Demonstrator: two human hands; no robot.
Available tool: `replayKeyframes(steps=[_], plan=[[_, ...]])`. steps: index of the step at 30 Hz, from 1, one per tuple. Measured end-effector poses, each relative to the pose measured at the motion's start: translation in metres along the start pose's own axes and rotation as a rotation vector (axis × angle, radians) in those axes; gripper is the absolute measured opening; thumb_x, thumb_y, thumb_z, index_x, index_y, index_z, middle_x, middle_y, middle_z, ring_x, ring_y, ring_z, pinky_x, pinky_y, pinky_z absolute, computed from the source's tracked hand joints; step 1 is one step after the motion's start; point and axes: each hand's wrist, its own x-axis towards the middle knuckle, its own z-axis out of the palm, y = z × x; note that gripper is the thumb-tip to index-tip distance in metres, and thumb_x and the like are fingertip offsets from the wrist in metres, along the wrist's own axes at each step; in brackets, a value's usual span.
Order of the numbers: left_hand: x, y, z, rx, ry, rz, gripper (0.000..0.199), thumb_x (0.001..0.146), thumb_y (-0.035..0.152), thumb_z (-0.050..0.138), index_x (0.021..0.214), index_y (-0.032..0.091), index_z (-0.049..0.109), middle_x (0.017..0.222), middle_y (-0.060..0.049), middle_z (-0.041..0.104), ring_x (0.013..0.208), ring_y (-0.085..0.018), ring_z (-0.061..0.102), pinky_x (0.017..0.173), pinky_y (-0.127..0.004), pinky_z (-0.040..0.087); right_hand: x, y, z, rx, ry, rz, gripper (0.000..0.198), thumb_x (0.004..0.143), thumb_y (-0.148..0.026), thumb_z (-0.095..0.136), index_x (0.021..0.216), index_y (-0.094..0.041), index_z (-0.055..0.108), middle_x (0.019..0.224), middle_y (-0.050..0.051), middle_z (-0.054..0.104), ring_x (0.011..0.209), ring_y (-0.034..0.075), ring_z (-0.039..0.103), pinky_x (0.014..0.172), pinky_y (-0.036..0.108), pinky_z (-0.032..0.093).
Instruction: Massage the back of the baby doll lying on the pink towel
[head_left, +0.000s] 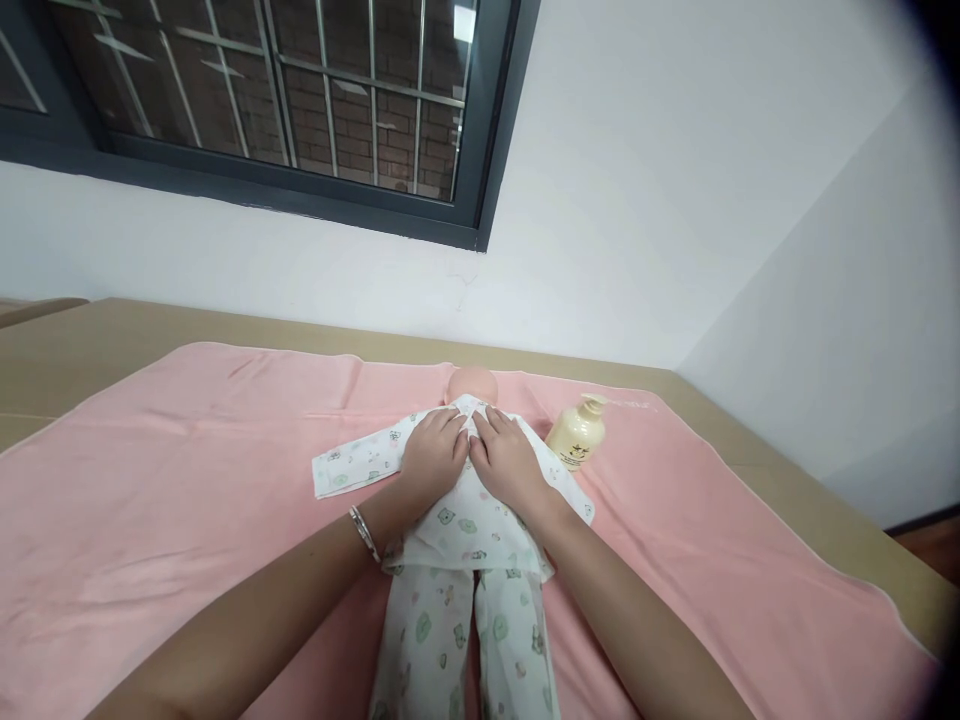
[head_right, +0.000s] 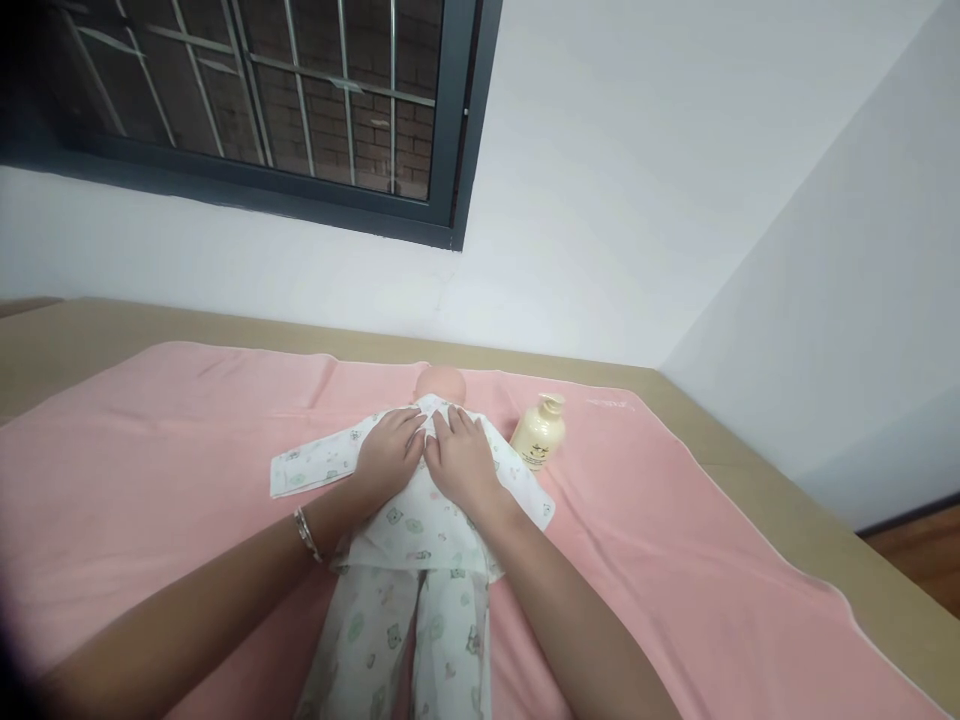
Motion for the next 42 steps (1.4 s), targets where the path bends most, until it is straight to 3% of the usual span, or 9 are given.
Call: replayKeyframes(steps=[3, 8, 12, 17, 23, 27, 31, 38, 42], plan=[[-0.002, 0.005, -0.005, 0.038, 0.029, 0.008, 0.018, 0.09, 0.019, 0.048, 0.095, 0.017, 0.065, 0.096, -0.008, 0.07, 0.095, -0.023, 0.062, 0.084, -0.037, 0.054, -0.006, -0.009, -0.002, -0.066, 0.036, -0.019, 0.044, 0.099, -0.026, 0.035, 0.136, -0.01, 0.052, 0.139, 0.018, 0.05, 0.133, 0.027, 0.042, 0.111, 0.04, 0.032], [-0.006, 0.012, -0.01, 0.14, -0.02, -0.069, 0.016, 0.089, 0.019, 0.049, 0.088, 0.018, 0.065, 0.097, -0.007, 0.07, 0.092, -0.023, 0.062, 0.077, -0.037, 0.054, -0.01, -0.018, -0.005, -0.075, 0.005, 0.076, 0.045, 0.1, -0.026, 0.032, 0.137, -0.008, 0.051, 0.139, 0.021, 0.049, 0.133, 0.031, 0.042, 0.108, 0.042, 0.035], [-0.004, 0.01, -0.008, 0.128, -0.073, -0.071, 0.025, 0.089, 0.018, 0.046, 0.105, 0.015, 0.064, 0.109, -0.011, 0.068, 0.103, -0.026, 0.061, 0.088, -0.04, 0.053, -0.002, -0.007, -0.004, 0.038, -0.062, 0.104, 0.048, 0.099, -0.031, 0.035, 0.144, -0.017, 0.043, 0.148, 0.015, 0.04, 0.139, 0.031, 0.034, 0.111, 0.05, 0.029], [-0.002, 0.007, -0.004, 0.133, -0.064, 0.064, 0.032, 0.092, 0.017, 0.04, 0.114, 0.009, 0.062, 0.114, -0.016, 0.067, 0.11, -0.027, 0.06, 0.098, -0.044, 0.05, 0.004, 0.002, -0.002, 0.047, -0.068, 0.055, 0.048, 0.1, -0.03, 0.033, 0.145, -0.018, 0.042, 0.149, 0.015, 0.039, 0.14, 0.029, 0.033, 0.113, 0.052, 0.023], [0.0, 0.008, -0.011, 0.124, 0.051, 0.176, 0.025, 0.09, 0.011, 0.04, 0.097, 0.012, 0.064, 0.096, -0.013, 0.069, 0.096, -0.024, 0.064, 0.088, -0.041, 0.055, -0.002, -0.009, -0.002, -0.003, 0.001, 0.03, 0.044, 0.098, -0.026, 0.035, 0.138, -0.02, 0.052, 0.144, 0.013, 0.047, 0.134, 0.027, 0.041, 0.111, 0.044, 0.032], [-0.002, 0.01, -0.016, 0.155, 0.074, 0.13, 0.018, 0.088, 0.012, 0.045, 0.086, 0.015, 0.062, 0.087, -0.011, 0.068, 0.086, -0.023, 0.064, 0.076, -0.038, 0.057, -0.009, -0.022, -0.002, -0.004, 0.06, 0.169, 0.041, 0.096, -0.026, 0.038, 0.131, -0.024, 0.059, 0.139, 0.01, 0.053, 0.13, 0.027, 0.047, 0.1, 0.038, 0.044], [-0.005, 0.01, -0.017, 0.168, 0.043, 0.068, 0.016, 0.086, 0.011, 0.045, 0.083, 0.017, 0.061, 0.085, -0.01, 0.068, 0.083, -0.023, 0.064, 0.072, -0.038, 0.058, -0.01, -0.024, -0.002, 0.053, 0.063, 0.222, 0.04, 0.093, -0.027, 0.039, 0.125, -0.027, 0.063, 0.137, 0.007, 0.055, 0.128, 0.025, 0.049, 0.095, 0.038, 0.047], [-0.003, 0.002, -0.009, 0.118, -0.113, -0.028, 0.032, 0.092, 0.02, 0.042, 0.118, 0.014, 0.06, 0.118, -0.012, 0.067, 0.113, -0.027, 0.061, 0.098, -0.047, 0.052, 0.0, -0.007, 0.008, 0.142, 0.022, 0.126, 0.05, 0.094, -0.028, 0.04, 0.142, -0.018, 0.048, 0.147, 0.012, 0.043, 0.139, 0.028, 0.033, 0.116, 0.047, 0.022], [-0.002, -0.001, -0.004, 0.022, -0.194, -0.083, 0.039, 0.094, 0.024, 0.039, 0.128, 0.014, 0.055, 0.132, -0.012, 0.06, 0.125, -0.026, 0.054, 0.106, -0.049, 0.046, 0.001, -0.004, 0.01, 0.144, 0.015, 0.115, 0.05, 0.095, -0.029, 0.039, 0.144, -0.018, 0.045, 0.149, 0.013, 0.039, 0.14, 0.029, 0.031, 0.115, 0.049, 0.02]])
